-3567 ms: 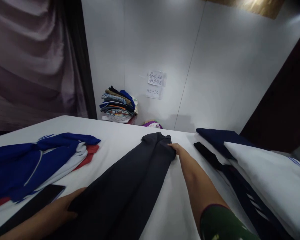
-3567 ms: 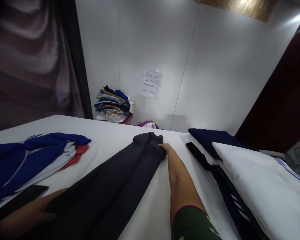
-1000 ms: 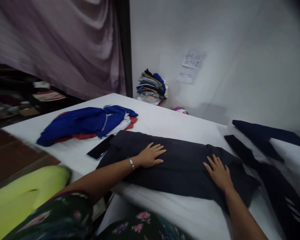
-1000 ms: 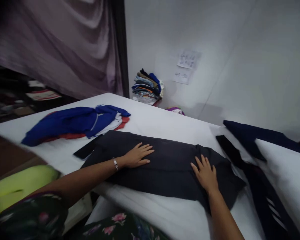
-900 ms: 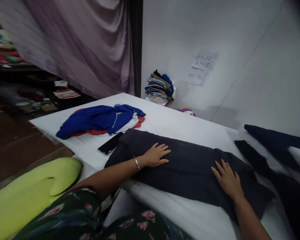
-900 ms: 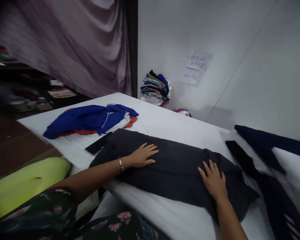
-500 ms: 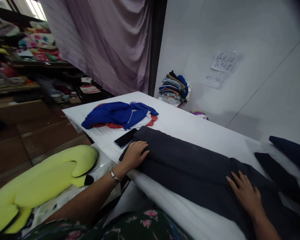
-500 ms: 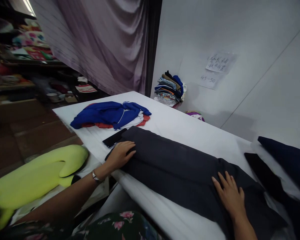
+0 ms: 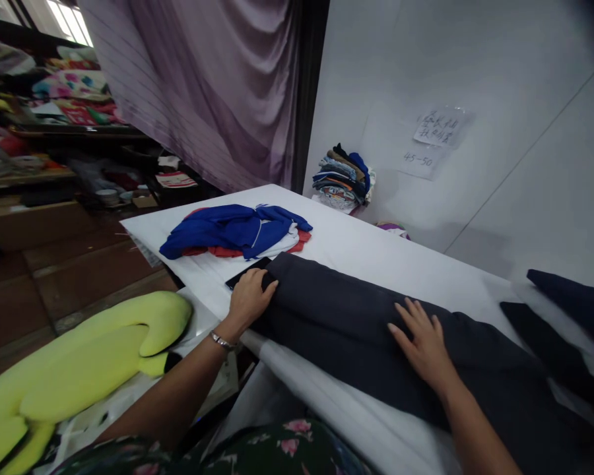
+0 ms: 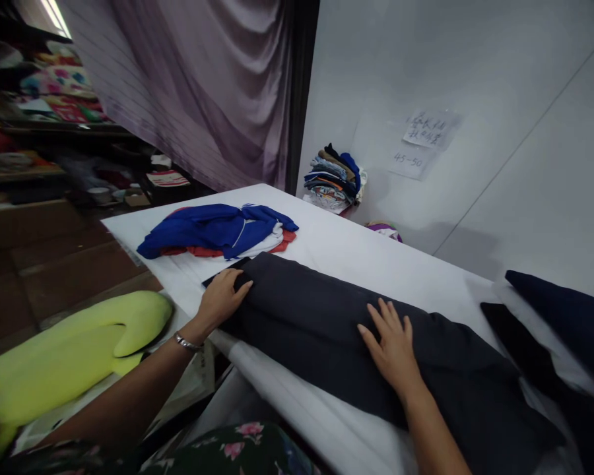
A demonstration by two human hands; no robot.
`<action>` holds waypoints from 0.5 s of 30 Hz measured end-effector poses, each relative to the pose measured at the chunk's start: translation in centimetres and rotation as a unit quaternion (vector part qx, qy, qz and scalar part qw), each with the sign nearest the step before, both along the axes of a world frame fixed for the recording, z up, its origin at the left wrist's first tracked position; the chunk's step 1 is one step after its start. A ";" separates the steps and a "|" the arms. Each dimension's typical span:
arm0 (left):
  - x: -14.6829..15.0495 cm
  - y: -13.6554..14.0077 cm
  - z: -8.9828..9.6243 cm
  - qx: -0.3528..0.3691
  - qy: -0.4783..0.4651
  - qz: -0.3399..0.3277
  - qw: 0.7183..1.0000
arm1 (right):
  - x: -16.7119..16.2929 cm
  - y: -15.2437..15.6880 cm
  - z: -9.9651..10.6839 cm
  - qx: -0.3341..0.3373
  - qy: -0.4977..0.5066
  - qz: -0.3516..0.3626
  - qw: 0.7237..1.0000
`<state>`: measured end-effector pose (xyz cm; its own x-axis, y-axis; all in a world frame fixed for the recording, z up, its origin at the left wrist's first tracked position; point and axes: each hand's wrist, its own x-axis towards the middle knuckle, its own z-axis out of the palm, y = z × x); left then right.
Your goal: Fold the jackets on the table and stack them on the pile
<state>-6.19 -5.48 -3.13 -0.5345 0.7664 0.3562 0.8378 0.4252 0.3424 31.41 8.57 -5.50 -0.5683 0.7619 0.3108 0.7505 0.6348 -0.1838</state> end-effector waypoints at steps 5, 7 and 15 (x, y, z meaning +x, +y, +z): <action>-0.3 0.5 0.2 -0.027 -0.077 0.007 0.997 | -1.8 -0.5 -2.7 -0.002 -0.091 0.011 0.996; -0.3 0.7 0.4 -0.039 -0.091 0.011 0.995 | -1.9 -0.6 -2.9 -0.004 -0.095 0.010 0.995; -0.8 2.4 1.3 -0.089 -0.122 -0.001 0.988 | -2.4 -1.5 -0.5 -0.053 -0.078 -0.005 0.996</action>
